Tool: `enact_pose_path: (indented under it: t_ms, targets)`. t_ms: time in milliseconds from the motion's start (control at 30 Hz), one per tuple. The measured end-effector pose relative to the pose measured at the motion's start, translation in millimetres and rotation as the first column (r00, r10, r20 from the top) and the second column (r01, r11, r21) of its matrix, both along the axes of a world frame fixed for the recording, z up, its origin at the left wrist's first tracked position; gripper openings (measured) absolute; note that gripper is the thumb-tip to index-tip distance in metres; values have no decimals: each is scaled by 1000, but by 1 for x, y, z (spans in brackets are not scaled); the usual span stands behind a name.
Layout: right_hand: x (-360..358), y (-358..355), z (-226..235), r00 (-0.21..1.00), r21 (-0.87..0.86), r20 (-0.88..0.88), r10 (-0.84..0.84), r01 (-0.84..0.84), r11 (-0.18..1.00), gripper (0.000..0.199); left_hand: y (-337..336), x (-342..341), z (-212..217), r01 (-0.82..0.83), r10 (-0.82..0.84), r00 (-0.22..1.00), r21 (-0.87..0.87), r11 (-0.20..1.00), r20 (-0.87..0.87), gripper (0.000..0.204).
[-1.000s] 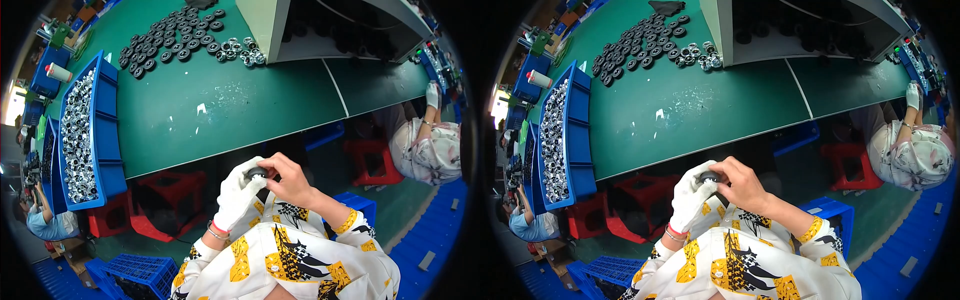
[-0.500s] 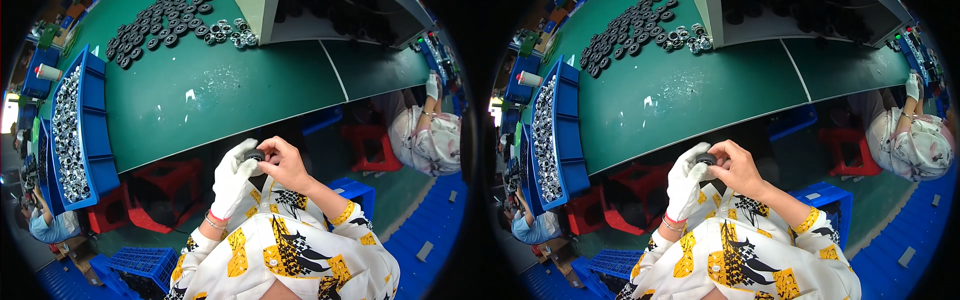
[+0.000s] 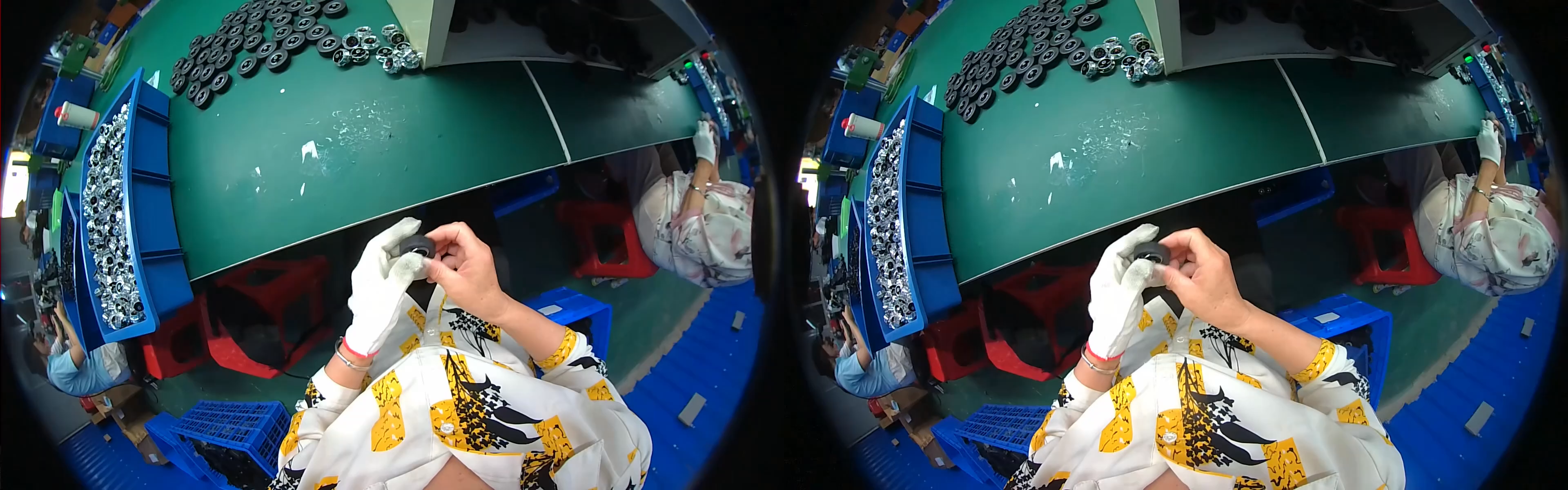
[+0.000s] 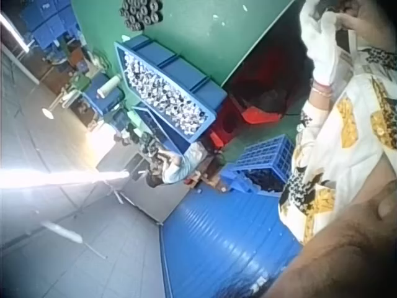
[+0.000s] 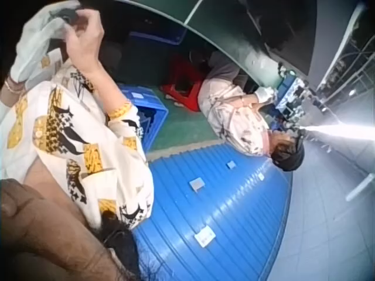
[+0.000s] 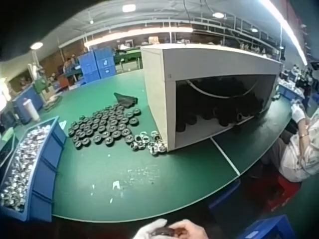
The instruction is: The person is assembling small metal bearings into circular rubber components at a factory workbench.
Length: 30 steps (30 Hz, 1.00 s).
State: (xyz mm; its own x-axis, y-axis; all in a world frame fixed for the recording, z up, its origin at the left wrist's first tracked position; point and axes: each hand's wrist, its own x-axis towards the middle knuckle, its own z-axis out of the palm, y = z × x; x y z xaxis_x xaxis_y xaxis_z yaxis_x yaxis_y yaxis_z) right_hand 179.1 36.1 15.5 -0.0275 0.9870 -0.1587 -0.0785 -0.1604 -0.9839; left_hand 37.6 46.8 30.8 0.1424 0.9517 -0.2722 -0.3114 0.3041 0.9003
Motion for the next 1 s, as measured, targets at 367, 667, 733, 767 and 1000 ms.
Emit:
enact_pose_path:
  t_ms: [367, 667, 733, 767, 1000]
  targets:
    - [15, 9, 8, 786, 340, 610, 103, -377, 862, 60, 10, -22, 5, 207, -217, 968, -86, 975, -126, 32]
    - [6, 11, 7, 691, 542, 711, -128, -423, 726, 53, -4, -11, 1, 140, -152, 963, -69, 988, -225, 31]
    - [8, 12, 1, 677, 561, 722, -140, -456, 692, 51, -4, -9, 0, 170, -175, 924, -47, 984, -340, 31]
    - [8, 12, -3, 685, 573, 713, -147, -450, 685, 51, -4, -8, -8, 139, -142, 954, -29, 990, -264, 31]
    - [7, 12, 1, 734, 470, 673, -92, -328, 819, 49, -2, -3, -6, 24, -2, 994, -200, 980, 110, 39]
